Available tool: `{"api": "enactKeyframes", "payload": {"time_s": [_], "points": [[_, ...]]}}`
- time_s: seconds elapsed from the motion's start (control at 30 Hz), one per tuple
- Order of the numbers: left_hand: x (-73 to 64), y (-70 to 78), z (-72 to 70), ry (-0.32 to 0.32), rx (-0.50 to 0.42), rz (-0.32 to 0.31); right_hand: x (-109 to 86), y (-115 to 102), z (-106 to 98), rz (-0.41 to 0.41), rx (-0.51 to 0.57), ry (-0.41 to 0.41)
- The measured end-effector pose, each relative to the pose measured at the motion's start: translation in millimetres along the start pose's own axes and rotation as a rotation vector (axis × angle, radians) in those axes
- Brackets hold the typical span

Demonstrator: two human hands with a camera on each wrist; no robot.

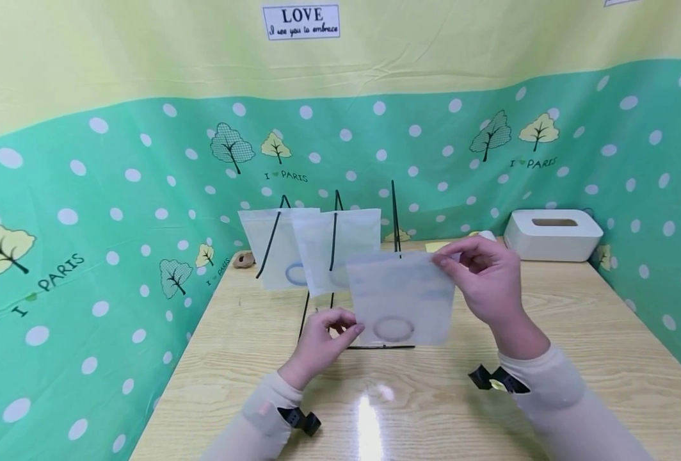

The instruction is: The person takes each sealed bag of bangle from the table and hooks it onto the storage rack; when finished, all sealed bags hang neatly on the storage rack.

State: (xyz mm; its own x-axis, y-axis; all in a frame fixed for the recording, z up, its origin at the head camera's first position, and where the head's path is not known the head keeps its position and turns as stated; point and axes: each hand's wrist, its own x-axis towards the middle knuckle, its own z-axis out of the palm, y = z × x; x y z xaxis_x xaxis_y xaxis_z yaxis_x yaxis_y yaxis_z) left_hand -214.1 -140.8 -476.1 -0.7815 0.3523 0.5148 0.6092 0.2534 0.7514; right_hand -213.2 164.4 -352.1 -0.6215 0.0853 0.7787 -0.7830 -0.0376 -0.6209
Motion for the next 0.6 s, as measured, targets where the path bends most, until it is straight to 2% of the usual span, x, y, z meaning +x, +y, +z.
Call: {"api": "enactKeyframes", "payload": {"time_s": [0.27, 0.47, 0.6], "points": [[0.0, -2.2, -3.6, 0.032, 0.024, -0.058, 4.0, 3.1, 2.0, 0.013, -0.099, -0.029], [0.2, -4.7, -5.4, 0.03, 0.014, -0.105, 4.1, 6.8, 4.1, 0.042, -0.093, -0.036], [1.0, -7.0, -5.4, 0.038, 0.0, -0.109, 4.6, 8.9, 4.0, 0.042, -0.107, -0.041]]}}
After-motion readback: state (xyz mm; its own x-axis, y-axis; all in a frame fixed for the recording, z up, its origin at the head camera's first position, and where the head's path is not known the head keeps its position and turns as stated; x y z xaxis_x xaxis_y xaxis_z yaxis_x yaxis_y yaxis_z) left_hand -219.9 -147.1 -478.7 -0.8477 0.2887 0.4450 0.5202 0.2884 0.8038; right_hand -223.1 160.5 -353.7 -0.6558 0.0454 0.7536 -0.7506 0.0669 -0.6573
